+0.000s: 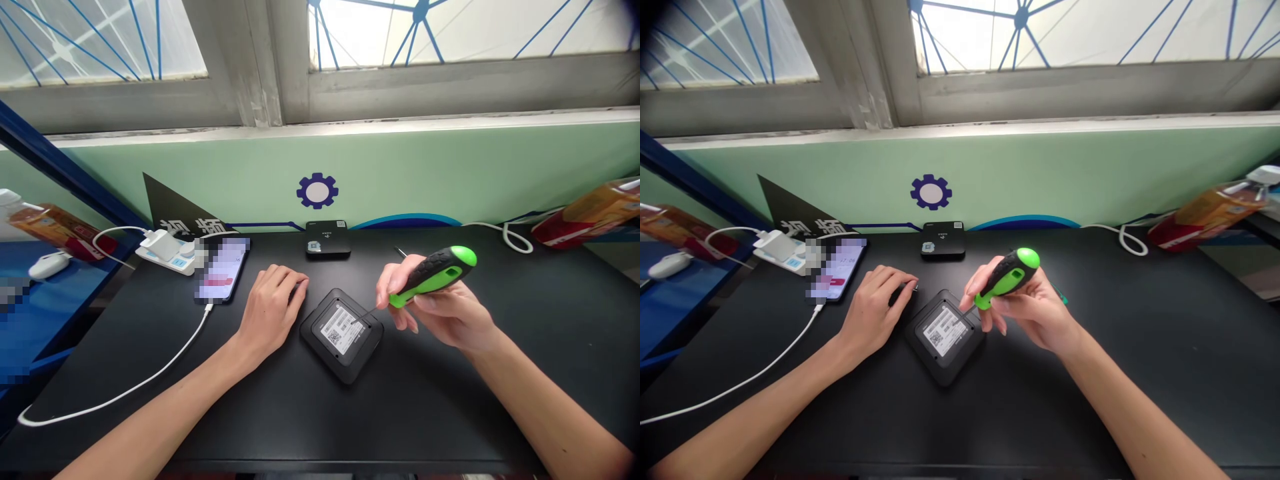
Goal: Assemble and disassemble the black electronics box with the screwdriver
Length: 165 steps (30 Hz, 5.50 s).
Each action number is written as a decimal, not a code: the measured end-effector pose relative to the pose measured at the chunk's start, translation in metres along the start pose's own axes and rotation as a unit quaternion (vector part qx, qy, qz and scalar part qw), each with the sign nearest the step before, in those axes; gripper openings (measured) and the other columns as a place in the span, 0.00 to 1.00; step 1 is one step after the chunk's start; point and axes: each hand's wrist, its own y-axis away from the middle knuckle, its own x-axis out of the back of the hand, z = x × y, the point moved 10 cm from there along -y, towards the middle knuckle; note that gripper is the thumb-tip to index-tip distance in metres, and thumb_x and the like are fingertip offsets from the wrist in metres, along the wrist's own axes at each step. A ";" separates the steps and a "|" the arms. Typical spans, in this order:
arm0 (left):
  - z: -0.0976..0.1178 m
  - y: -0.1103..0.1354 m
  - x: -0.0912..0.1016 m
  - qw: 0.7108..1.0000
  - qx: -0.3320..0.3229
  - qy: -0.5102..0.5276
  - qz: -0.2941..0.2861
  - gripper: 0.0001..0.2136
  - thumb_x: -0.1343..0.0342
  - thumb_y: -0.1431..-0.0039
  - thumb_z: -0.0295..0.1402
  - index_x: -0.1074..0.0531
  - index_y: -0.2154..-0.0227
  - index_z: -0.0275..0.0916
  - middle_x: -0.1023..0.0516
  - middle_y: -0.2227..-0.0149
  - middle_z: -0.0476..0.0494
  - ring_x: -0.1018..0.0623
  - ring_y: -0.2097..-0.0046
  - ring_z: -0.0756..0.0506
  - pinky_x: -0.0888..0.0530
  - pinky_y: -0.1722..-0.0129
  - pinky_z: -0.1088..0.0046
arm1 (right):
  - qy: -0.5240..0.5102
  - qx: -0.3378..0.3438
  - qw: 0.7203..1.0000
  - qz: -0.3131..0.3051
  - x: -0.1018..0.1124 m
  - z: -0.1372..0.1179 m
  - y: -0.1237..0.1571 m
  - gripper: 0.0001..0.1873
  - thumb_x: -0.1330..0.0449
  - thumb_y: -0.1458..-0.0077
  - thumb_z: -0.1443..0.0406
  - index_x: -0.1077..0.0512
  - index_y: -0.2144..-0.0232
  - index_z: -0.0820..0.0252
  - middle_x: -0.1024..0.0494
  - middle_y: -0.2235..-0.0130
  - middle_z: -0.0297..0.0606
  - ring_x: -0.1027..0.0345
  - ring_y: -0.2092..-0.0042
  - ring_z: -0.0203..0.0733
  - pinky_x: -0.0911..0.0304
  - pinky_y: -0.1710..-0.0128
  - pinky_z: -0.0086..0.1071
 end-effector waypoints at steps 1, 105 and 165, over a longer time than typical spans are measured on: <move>0.003 0.000 0.001 1.000 -0.005 0.014 -0.001 0.08 0.46 0.17 0.31 0.22 0.54 0.41 0.16 0.55 0.42 0.19 0.53 0.39 0.28 0.51 0.56 | 0.001 -0.001 1.000 0.004 0.001 0.000 0.000 0.09 0.27 0.32 0.62 0.12 0.52 0.59 0.10 0.56 0.48 0.19 0.71 0.41 0.29 0.77 0.29; 0.050 0.022 -0.021 0.994 -0.040 -0.012 -0.106 0.49 0.34 0.44 0.69 0.28 0.34 0.31 0.17 0.54 0.31 0.18 0.56 0.29 0.24 0.51 0.45 | 0.091 -0.057 0.993 -0.047 -0.032 0.014 0.002 0.12 0.16 0.48 0.71 0.10 0.60 0.58 0.12 0.63 0.43 0.18 0.65 0.44 0.23 0.66 0.32; 0.075 0.028 -0.018 0.969 -0.243 0.005 -0.051 0.42 0.36 0.35 0.70 0.19 0.39 0.35 0.20 0.67 0.45 0.19 0.66 0.41 0.26 0.68 0.63 | 0.085 -0.078 0.993 -0.013 -0.007 0.020 0.006 0.11 0.26 0.30 0.65 0.23 0.51 0.53 0.15 0.58 0.39 0.27 0.72 0.35 0.27 0.76 0.28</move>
